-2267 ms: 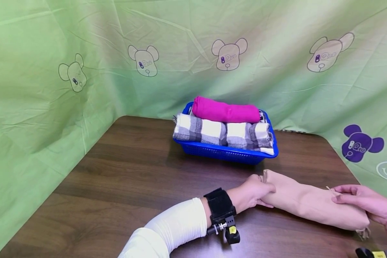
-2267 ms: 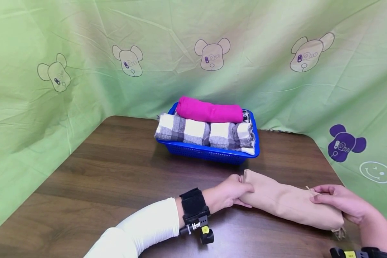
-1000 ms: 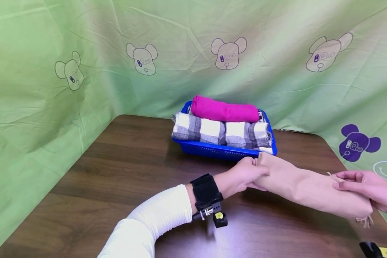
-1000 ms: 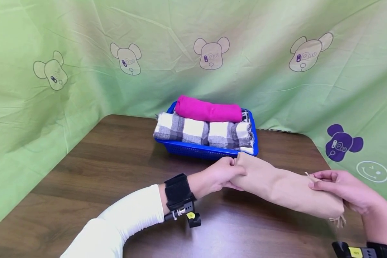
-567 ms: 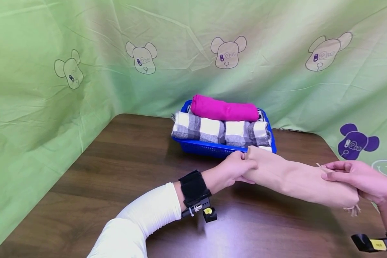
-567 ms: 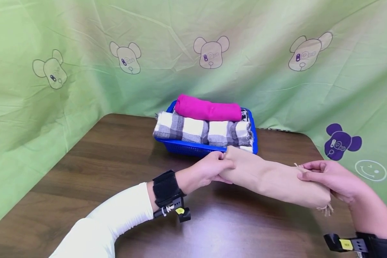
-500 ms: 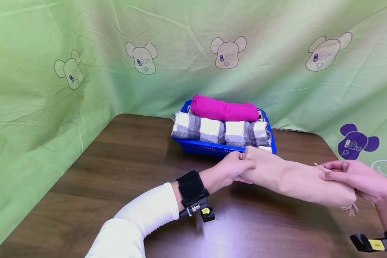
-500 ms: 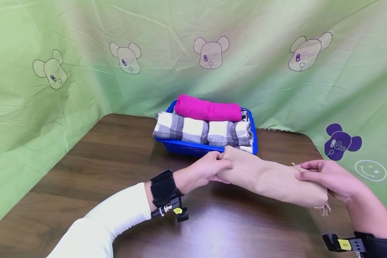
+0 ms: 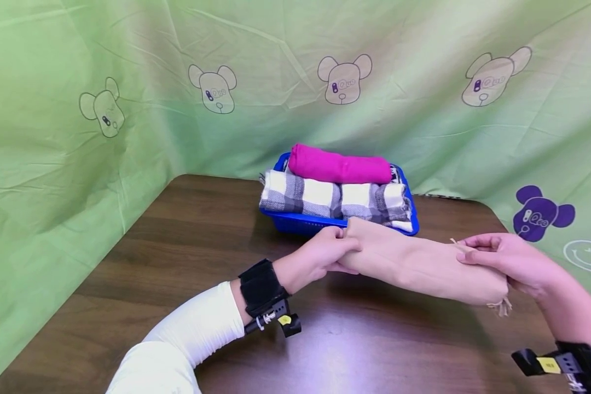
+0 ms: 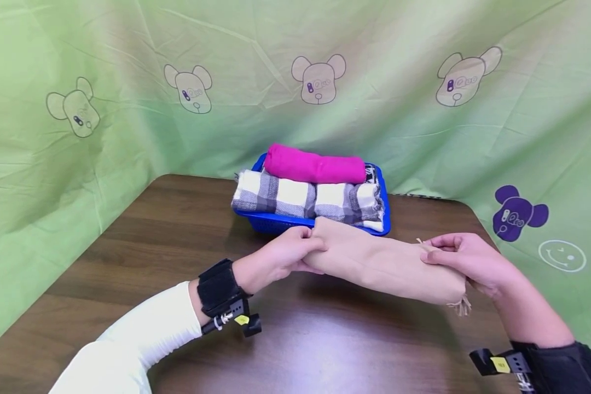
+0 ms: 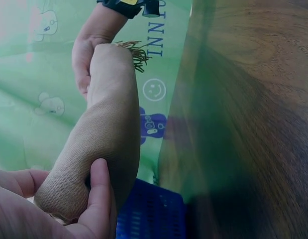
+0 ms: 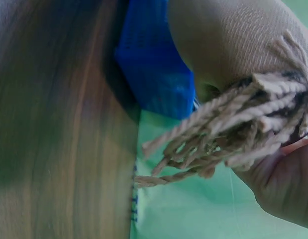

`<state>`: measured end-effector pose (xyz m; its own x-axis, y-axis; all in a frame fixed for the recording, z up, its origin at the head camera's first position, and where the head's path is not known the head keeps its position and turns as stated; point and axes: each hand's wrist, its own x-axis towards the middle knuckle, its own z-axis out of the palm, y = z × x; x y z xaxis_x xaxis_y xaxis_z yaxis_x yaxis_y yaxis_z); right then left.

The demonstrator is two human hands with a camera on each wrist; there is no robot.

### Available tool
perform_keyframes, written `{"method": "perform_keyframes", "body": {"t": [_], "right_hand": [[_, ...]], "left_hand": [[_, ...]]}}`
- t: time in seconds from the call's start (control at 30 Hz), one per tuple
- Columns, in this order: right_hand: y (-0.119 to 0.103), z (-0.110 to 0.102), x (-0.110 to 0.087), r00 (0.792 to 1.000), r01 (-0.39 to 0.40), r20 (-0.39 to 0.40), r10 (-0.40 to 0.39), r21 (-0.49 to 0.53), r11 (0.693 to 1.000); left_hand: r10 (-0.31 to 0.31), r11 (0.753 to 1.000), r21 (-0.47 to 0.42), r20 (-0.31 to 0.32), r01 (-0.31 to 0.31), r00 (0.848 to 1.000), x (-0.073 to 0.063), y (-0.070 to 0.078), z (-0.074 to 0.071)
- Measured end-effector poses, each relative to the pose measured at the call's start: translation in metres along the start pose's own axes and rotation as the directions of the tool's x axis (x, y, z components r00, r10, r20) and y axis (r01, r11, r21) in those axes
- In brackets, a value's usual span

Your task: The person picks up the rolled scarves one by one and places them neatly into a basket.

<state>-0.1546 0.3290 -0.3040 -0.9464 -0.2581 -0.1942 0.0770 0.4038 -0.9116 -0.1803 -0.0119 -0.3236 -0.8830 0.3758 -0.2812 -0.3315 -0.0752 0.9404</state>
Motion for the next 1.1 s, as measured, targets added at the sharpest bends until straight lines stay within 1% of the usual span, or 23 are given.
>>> {"method": "perform_keyframes", "body": {"t": [0.17,0.27,0.47,0.63,0.7,0.83,1.0,1.1], "right_hand": [[-0.007,0.014,0.005,0.998,-0.033,-0.046,0.032,-0.013,0.999],[-0.012,0.021,0.009,0.997,-0.043,-0.061,0.042,-0.014,0.999],[-0.022,0.032,0.014,0.996,-0.035,-0.078,0.035,-0.002,0.999],[-0.033,0.039,0.020,0.994,-0.032,-0.103,0.029,-0.027,0.999],[-0.037,0.042,0.023,0.994,-0.029,-0.107,0.025,-0.030,0.999],[-0.044,0.047,0.028,0.995,-0.023,-0.097,0.023,-0.001,1.000],[-0.050,0.052,0.033,0.996,-0.003,-0.086,0.005,0.024,1.000],[-0.054,0.056,0.036,0.995,0.010,-0.095,-0.008,0.015,1.000]], "left_hand": [[0.008,1.000,0.000,-0.012,-0.008,1.000,-0.003,0.002,-0.012],[0.014,1.000,0.001,-0.016,-0.014,1.000,-0.005,0.003,-0.019],[0.024,1.000,-0.014,-0.026,-0.025,0.999,-0.011,0.009,-0.031],[0.043,0.999,-0.002,-0.035,-0.043,0.998,-0.015,0.017,-0.040],[0.056,0.998,0.003,-0.041,-0.056,0.998,-0.017,0.020,-0.043],[0.075,0.997,-0.006,-0.050,-0.075,0.996,-0.022,0.024,-0.050],[0.076,0.997,-0.016,-0.066,-0.077,0.995,-0.025,0.026,-0.058],[0.084,0.996,-0.020,-0.083,-0.086,0.993,-0.025,0.027,-0.062]]}}
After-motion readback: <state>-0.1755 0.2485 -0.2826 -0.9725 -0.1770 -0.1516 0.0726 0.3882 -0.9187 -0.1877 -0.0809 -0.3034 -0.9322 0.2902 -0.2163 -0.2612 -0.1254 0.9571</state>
